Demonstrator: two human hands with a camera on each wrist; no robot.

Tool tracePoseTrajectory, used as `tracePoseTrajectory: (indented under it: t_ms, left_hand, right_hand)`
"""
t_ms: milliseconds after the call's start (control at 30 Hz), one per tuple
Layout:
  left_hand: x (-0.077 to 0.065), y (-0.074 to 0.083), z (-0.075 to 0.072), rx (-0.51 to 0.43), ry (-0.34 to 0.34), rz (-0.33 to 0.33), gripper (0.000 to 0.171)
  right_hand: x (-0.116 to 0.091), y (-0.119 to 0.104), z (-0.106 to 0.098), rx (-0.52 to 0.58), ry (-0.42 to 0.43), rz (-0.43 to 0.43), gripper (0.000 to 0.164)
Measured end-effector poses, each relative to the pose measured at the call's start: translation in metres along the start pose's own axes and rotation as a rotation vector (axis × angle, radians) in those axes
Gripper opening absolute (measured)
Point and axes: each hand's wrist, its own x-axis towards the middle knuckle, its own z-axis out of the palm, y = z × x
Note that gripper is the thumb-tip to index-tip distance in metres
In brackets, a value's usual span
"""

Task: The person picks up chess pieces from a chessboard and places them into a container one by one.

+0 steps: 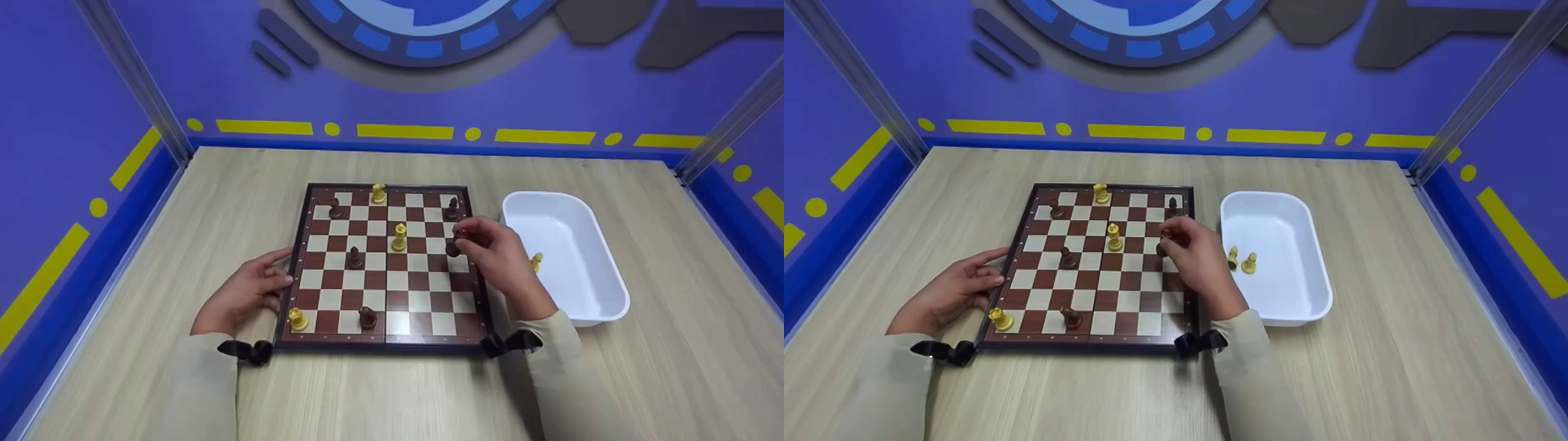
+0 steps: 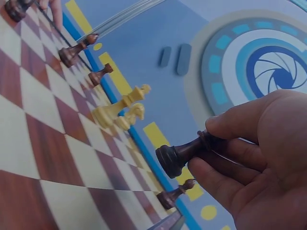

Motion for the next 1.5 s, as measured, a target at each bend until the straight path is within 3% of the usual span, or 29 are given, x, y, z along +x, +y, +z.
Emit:
tracePoseTrajectory:
  t_ms: [367,667,1033,1500]
  left_hand:
    - [0.002,0.000,-0.001,0.015,0.008,0.001,0.070]
    - [-0.007,-0.007,-0.003,-0.002,0.015,-0.010,0.070]
    - [-0.002,-0.004,-0.004,0.014,0.012,0.002,0.072]
    - [0.001,-0.002,-0.001,0.001,-0.005,-0.002,0.071]
  right_hand:
    - [-0.002,-0.007,-0.017,0.035,0.036,-0.012,0.021]
    - [-0.005,-0.005,-0.024,0.076,0.055,-0.001,0.024]
    - [-0.003,-0.001,-0.046,0.101,0.115,0.010,0.023]
    - [-0.006,0.004,-0.070,0.058,0.193,0.060,0.028]
